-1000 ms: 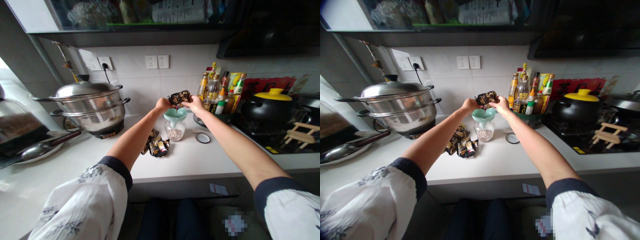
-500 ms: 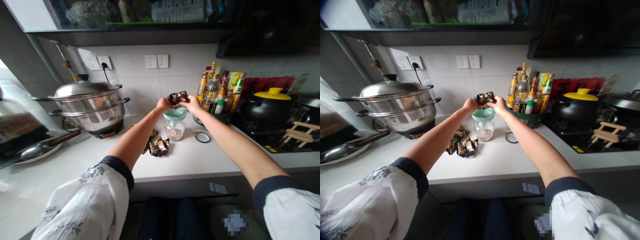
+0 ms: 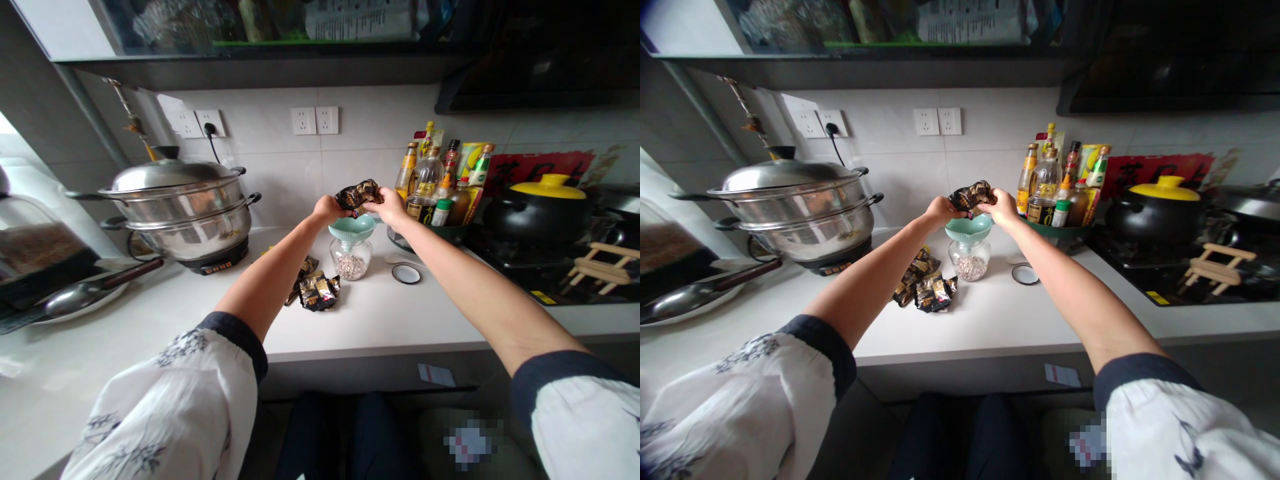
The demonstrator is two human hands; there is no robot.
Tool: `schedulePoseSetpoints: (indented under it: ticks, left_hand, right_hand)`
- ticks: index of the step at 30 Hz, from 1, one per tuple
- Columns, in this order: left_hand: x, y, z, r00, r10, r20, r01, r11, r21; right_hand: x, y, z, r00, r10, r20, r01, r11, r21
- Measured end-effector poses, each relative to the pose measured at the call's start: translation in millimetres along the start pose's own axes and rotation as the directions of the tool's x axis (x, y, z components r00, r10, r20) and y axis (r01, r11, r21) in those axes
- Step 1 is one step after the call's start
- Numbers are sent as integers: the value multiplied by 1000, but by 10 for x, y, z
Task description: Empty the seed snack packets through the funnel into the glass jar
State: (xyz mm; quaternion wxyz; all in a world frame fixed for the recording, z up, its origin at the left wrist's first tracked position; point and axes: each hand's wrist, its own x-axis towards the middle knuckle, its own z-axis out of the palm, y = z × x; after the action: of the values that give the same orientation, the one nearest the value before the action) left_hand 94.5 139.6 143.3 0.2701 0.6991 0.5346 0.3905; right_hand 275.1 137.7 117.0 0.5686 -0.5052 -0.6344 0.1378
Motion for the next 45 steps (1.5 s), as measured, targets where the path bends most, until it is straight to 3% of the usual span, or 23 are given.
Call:
schedulePoseSetpoints:
  ticks: [3,8,12,20,24,29,45]
  left_hand:
    - [-20,-6,10,995,73,-62,-61,981,185]
    - [-31,-36,-6,996,83,-35,-77,987,139]
    - [-24,-27,17,995,86,-45,-75,977,199]
    - [-31,-3,-1,994,106,-23,-100,978,181]
    - [-20,-12,10,992,121,-18,-117,982,147]
    - [-55,-9,-18,991,129,30,-132,979,153]
    - [18,-3,30,996,85,8,-84,954,288]
  right_hand:
    - [-19,3,4,1000,6,7,-6,1000,-8]
    - [-62,-69,-14,994,51,92,-65,986,151]
    - [-93,-148,-3,987,37,154,-63,984,165]
    - [-89,-118,-17,997,78,8,-78,992,101]
    - [-50,-51,3,998,55,11,-56,996,69]
    - [-6,9,3,994,104,-22,-98,978,185]
    - [-46,-92,17,987,131,-88,-108,967,230]
